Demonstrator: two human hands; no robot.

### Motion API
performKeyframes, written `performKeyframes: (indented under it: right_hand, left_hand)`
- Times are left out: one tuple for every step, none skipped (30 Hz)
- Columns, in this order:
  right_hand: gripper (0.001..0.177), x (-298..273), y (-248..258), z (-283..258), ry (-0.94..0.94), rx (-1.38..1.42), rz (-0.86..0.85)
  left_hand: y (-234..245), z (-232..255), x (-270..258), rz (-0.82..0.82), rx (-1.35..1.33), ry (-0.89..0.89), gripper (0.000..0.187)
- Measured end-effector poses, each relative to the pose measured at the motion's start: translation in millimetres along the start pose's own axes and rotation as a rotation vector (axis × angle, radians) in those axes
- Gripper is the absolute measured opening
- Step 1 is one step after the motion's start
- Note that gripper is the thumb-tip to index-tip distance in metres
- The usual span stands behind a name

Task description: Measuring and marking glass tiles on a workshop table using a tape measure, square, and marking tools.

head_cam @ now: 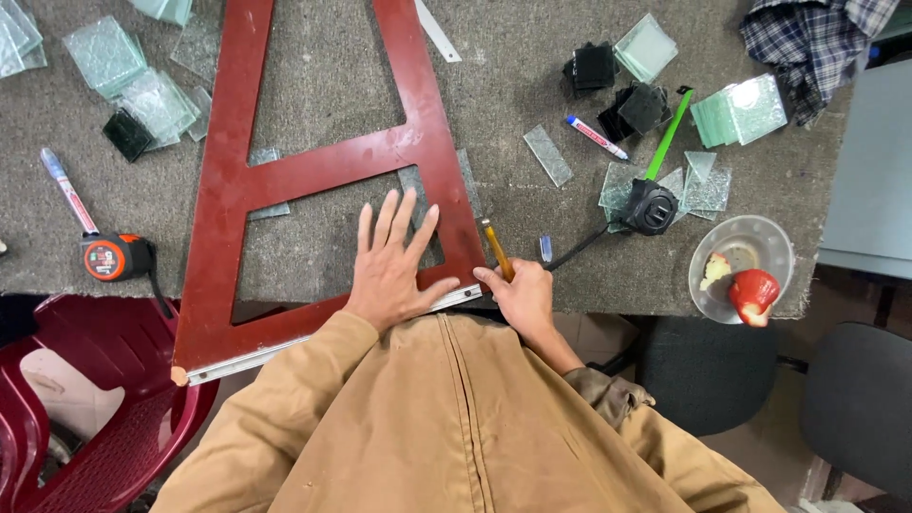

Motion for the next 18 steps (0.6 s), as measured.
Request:
performKeyframes:
  right_hand:
    - [0.038,0,-1,0,-0.002,0.013,-0.008]
    - [0.038,1,0,-1,0.000,0.016,-0.004]
    - [0.035,1,0,-1,-0.004,0.041,-0.023]
    - [0.032,0,0,-1,-0.011,0.065,-0.046]
    - [0.032,0,-1,0,-0.012,0.068,-0.045]
    - [0.031,0,-2,2,-0.010,0.075,-0.037]
    - [0.031,0,-3,4,-0.008,0.083,-0.029]
    - [0.031,2,-4,6,-0.010,0.084,-0.030]
    - [0.029,5,-5,8,-0.017,0.062,-0.023]
    - [0.027,7,-6,10,-0.025,0.039,-0.016]
    - [0.027,7,-6,11,-0.027,0.039,-0.016]
    - [0.027,7,-6,12,-0.028,0.037,-0.017]
    - [0.027,7,-5,13,-0.028,0.036,-0.018]
    - [0.027,8,-5,13,-0.029,0.034,-0.019]
    - [0.027,8,-4,12,-0.030,0.042,-0.024]
    - [0.027,9,-3,11,-0.030,0.049,-0.028]
    - [0.027,10,-3,12,-0.030,0.048,-0.029]
    - [0.027,10,-3,12,-0.028,0.042,-0.037]
  left_hand:
    - [-1,3,8,0.017,0.017,-0.023,0.106]
    - [-2,-1,15,0.019,0.018,-0.027,0.106]
    - [-5,-5,22,0.008,0.028,-0.036,0.105]
    - [-7,-8,26,-0.007,0.037,-0.043,0.103]
    - [-6,-12,30,-0.008,0.038,-0.046,0.103]
    - [-6,-16,33,-0.032,0.046,-0.039,0.101]
    - [-7,-20,37,-0.056,0.055,-0.031,0.100]
    - [-9,-23,37,-0.058,0.055,-0.032,0.100]
    - [-12,-26,36,-0.033,0.050,-0.052,0.099]
    - [-14,-29,36,-0.009,0.045,-0.072,0.098]
    - [-15,-30,35,-0.010,0.044,-0.071,0.098]
    - [-17,-31,34,0.000,0.054,-0.073,0.095]
    - [-18,-32,33,0.009,0.063,-0.075,0.093]
    - [-21,-32,32,0.008,0.061,-0.074,0.093]
    - [-22,-33,30,0.014,0.056,-0.066,0.091]
    - [-25,-34,29,0.020,0.051,-0.057,0.090]
    - [-25,-33,29,0.020,0.050,-0.055,0.090]
    - [-25,-33,28,0.015,0.042,-0.052,0.091]
Point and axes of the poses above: each hand's wrist, its own x-axis towards the middle knuckle, its own y-axis out of the back of the hand, z = x × y, the point moved 2 cm from there along x, towards the middle knuckle, and after that the axes turned 2 degrees about y, right-handed, at the moved point
